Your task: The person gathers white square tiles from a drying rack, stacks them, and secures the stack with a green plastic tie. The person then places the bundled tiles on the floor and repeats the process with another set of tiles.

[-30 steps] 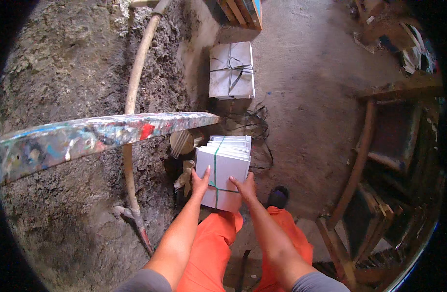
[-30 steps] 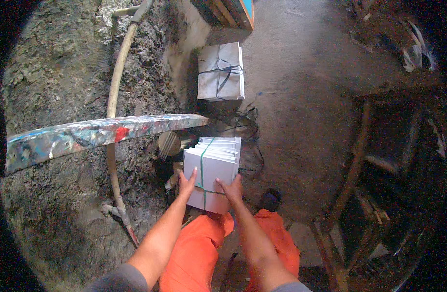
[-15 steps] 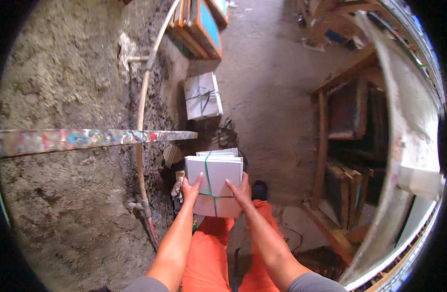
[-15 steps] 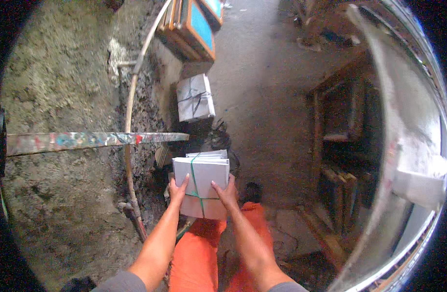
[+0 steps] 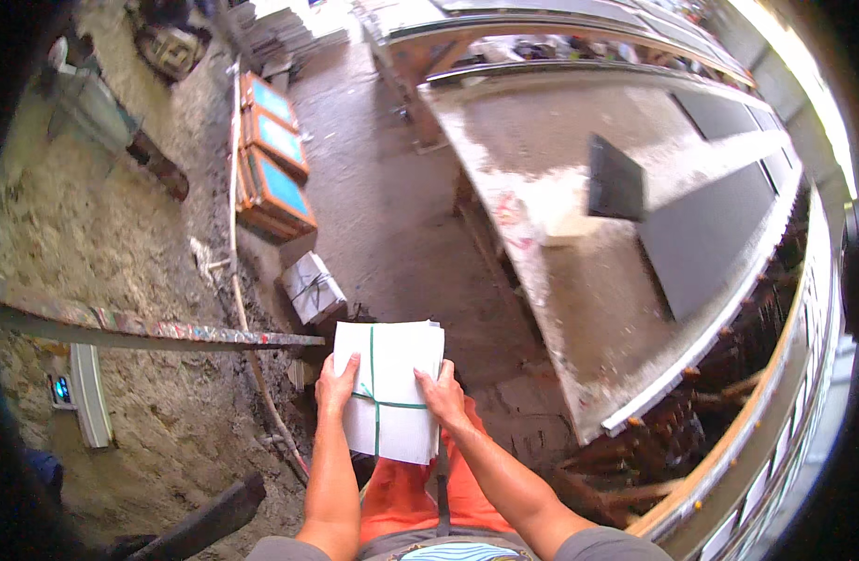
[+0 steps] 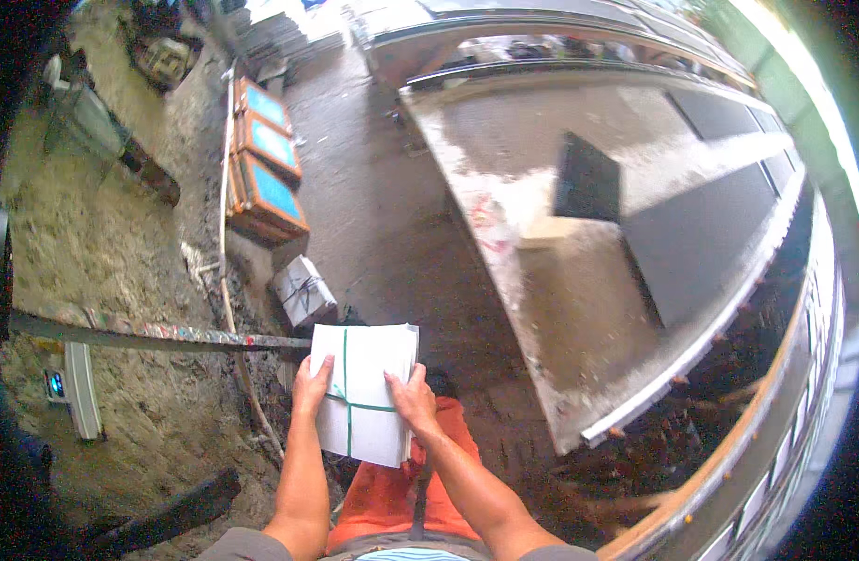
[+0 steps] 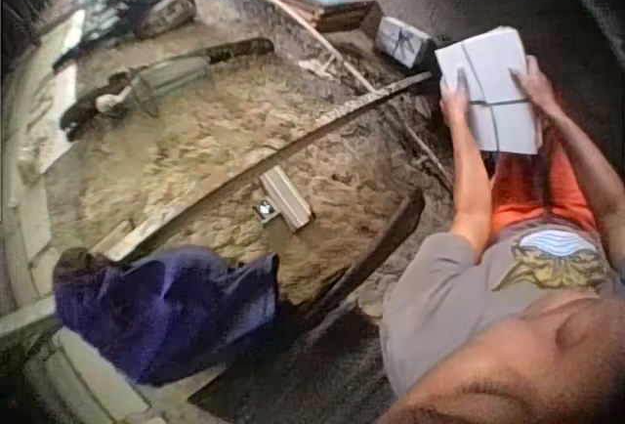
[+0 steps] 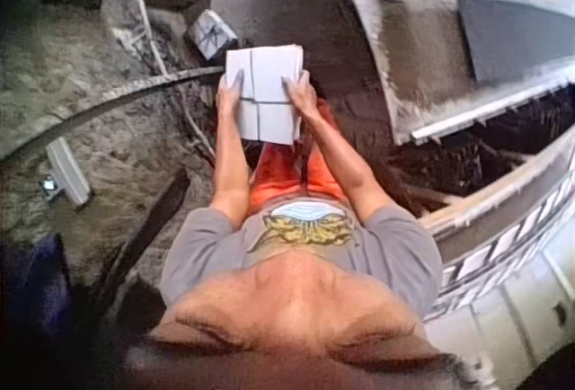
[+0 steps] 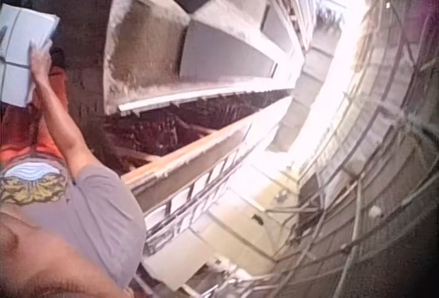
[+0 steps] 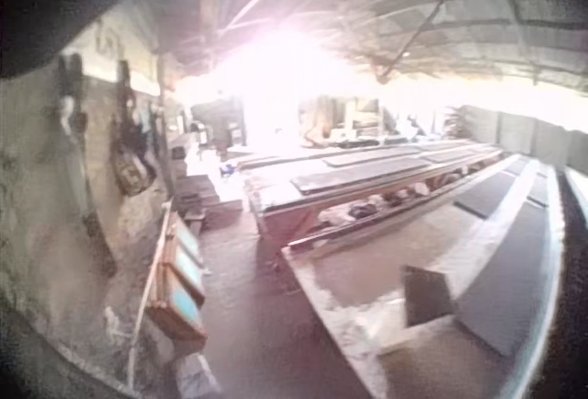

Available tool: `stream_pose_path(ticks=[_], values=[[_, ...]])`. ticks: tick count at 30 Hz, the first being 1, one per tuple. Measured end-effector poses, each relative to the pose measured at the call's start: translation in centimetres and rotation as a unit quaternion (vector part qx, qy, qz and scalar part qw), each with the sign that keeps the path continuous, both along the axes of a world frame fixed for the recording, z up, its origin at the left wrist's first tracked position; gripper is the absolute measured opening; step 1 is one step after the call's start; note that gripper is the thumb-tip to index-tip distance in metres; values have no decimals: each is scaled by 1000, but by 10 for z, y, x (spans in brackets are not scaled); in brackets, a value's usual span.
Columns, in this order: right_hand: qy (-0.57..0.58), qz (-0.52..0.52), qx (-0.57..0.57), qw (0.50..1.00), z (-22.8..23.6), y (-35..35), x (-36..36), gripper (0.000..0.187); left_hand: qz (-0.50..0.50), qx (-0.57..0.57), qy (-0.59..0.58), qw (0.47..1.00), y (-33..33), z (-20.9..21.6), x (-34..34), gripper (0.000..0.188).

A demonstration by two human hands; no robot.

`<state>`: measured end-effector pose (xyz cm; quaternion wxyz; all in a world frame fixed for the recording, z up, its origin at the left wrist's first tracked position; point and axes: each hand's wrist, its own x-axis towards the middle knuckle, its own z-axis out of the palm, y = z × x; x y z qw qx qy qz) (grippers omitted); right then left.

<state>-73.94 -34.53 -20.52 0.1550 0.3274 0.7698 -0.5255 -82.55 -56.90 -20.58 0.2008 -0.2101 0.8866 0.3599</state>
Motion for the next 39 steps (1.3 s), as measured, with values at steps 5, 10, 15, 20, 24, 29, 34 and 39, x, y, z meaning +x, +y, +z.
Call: stream_pose_path(ticks=[5, 10, 15, 20, 24, 29, 34, 39], values=[[30, -61, 16, 998, 126, 37, 33, 82, -83, 96, 78, 989, 41, 128, 13, 75], [109, -151, -2, 982, 227, 80, 83, 61, -180, 131, 120, 967, 91, 241, 45, 74], [238, -234, -42, 942, 270, 119, 130, 57, -254, 130, 164, 944, 144, 306, 66, 75], [316, -301, -79, 896, 302, 162, 166, 50, -307, 126, 163, 929, 216, 372, 86, 76], [366, -349, -85, 859, 305, 196, 183, 47, -336, 125, 196, 913, 267, 368, 88, 83], [390, -391, -75, 830, 300, 231, 194, 47, -375, 134, 196, 896, 329, 369, 88, 90], [379, -429, -68, 817, 296, 270, 196, 47, -404, 131, 179, 887, 385, 360, 81, 89], [418, -437, -38, 796, 275, 317, 188, 57, -426, 131, 165, 880, 433, 331, 71, 91]])
